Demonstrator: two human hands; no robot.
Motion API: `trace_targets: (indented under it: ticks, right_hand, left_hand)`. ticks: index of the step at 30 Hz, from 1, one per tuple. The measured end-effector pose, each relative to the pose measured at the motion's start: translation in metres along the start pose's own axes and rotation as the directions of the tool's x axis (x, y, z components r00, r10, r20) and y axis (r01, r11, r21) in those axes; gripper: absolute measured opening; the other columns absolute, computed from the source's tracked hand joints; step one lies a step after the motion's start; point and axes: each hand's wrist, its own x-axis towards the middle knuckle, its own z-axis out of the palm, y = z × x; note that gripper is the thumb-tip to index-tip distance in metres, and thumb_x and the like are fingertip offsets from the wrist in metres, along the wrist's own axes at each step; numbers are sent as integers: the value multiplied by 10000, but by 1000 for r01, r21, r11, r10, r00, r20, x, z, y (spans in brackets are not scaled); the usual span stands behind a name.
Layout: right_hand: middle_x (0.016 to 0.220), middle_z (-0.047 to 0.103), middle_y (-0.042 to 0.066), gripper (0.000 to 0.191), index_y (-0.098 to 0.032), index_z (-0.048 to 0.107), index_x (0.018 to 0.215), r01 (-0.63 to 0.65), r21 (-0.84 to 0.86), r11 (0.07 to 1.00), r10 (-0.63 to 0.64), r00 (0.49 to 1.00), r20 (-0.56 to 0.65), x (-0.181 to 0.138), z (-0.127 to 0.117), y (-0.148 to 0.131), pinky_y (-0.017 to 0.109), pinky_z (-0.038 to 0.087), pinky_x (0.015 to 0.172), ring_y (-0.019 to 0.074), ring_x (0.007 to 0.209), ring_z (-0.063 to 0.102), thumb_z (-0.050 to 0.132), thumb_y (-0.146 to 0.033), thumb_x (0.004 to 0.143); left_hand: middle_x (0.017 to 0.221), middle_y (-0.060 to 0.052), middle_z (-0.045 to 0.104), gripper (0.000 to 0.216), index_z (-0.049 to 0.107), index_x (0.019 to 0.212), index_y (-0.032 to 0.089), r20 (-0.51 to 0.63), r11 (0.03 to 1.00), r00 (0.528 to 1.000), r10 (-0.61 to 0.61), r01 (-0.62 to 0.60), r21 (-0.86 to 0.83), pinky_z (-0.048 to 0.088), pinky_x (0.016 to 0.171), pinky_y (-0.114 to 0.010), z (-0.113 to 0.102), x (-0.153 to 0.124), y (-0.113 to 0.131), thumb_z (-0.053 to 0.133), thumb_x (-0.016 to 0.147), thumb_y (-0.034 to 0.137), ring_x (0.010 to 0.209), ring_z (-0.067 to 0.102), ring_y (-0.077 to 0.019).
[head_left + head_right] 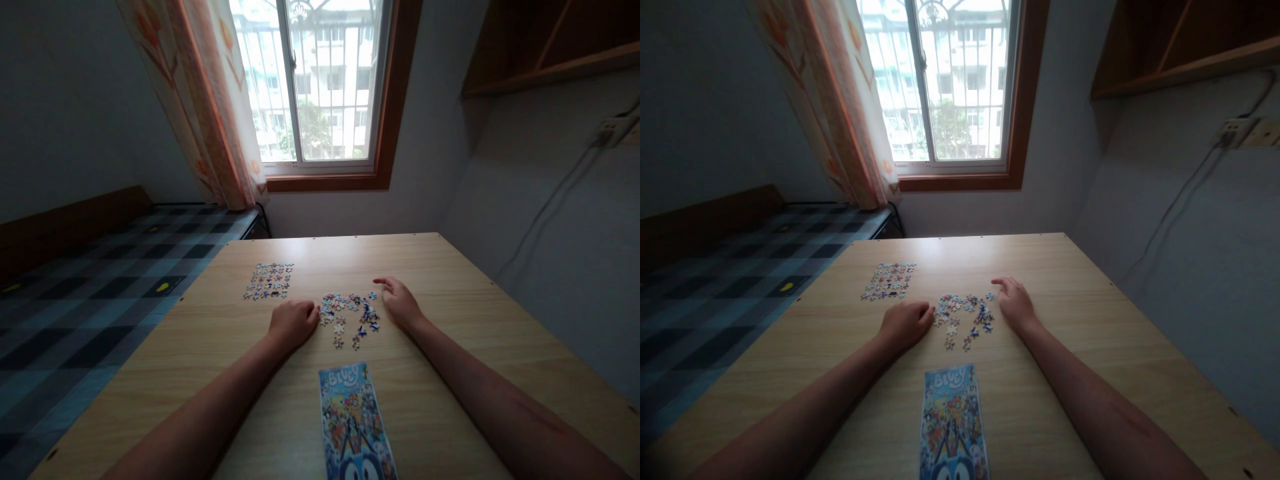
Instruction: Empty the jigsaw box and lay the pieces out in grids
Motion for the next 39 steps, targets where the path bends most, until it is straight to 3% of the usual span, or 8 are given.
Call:
trace_targets:
  ticks: [3, 10, 16, 20, 29, 32, 35, 39]
  right_hand:
    - [1176, 698, 55, 351, -221, 708, 1090, 26, 31, 999, -27, 999, 36, -5, -6, -2, 399, 455, 1065, 215, 1149, 617, 463, -181, 841]
    - [1303, 622, 124, 212, -217, 723, 1053, 283, -53, 958, -268, 944, 193, -17, -38, -16, 502, 404, 1105, 275, 1266, 538, 632, -273, 871]
    - [1316, 619, 96, 107, -253, 745, 965, 508, -35, 861, -469, 819, 331, -20, -54, -26, 505, 423, 1097, 270, 1299, 518, 703, -273, 869]
    - [1336, 624, 52, 112, -309, 777, 944, 523, -58, 851, -466, 801, 375, -20, -57, -27, 527, 432, 1084, 283, 1344, 490, 694, -273, 878]
    - [1318, 643, 29, 116, -251, 753, 727, 490, -89, 867, -408, 802, 435, -17, -76, -27, 524, 436, 1082, 293, 1345, 489, 701, -182, 804]
    - [1322, 640, 48, 88, -254, 768, 825, 514, -88, 853, -440, 799, 410, -18, -73, -28, 515, 440, 1081, 283, 1329, 506, 689, -215, 834]
    - [1343, 628, 50, 185, -297, 777, 986, 539, -67, 840, -481, 795, 370, -20, -65, -31, 514, 442, 1082, 268, 1333, 507, 659, -209, 874]
    - [1377, 607, 13, 291, -359, 788, 990, 559, -65, 826, -496, 778, 386, -26, -55, -37, 528, 431, 1096, 270, 1362, 481, 648, -141, 856]
  left_hand:
    - [803, -60, 711, 377, 642, 739, 219, -9, 996, 997, 78, -79, -41, 318, 608, -296, -1, -2, -7, 429, 966, 432, 761, 632, -215]
    - [762, -40, 662, 349, 565, 717, 214, 30, 984, 986, 162, -160, -79, 318, 611, -290, -2, -3, -17, 469, 945, 460, 735, 595, -198]
    - [734, -34, 635, 341, 527, 701, 212, 37, 979, 984, 173, -168, -115, 307, 596, -291, -2, -3, -19, 476, 938, 451, 694, 561, -190]
    - [715, -17, 625, 326, 518, 694, 209, 22, 971, 982, 189, -184, -154, 297, 590, -283, -3, -4, -19, 521, 914, 449, 661, 544, -172]
    - [708, -9, 614, 323, 521, 682, 207, 40, 969, 978, 207, -199, -149, 288, 593, -278, -3, -4, -19, 554, 903, 441, 648, 525, -166]
    - [690, -3, 599, 308, 518, 677, 206, 38, 964, 976, 213, -204, -168, 284, 590, -275, -4, -4, -19, 567, 892, 421, 633, 513, -159]
    - [692, 3, 595, 274, 517, 679, 203, 25, 951, 971, 240, -229, -209, 296, 594, -270, -4, -5, -18, 571, 883, 378, 621, 503, -147]
    - [700, 6, 596, 260, 521, 680, 202, 16, 935, 960, 279, -267, -232, 311, 597, -270, -5, -5, -17, 569, 881, 359, 616, 500, -140]
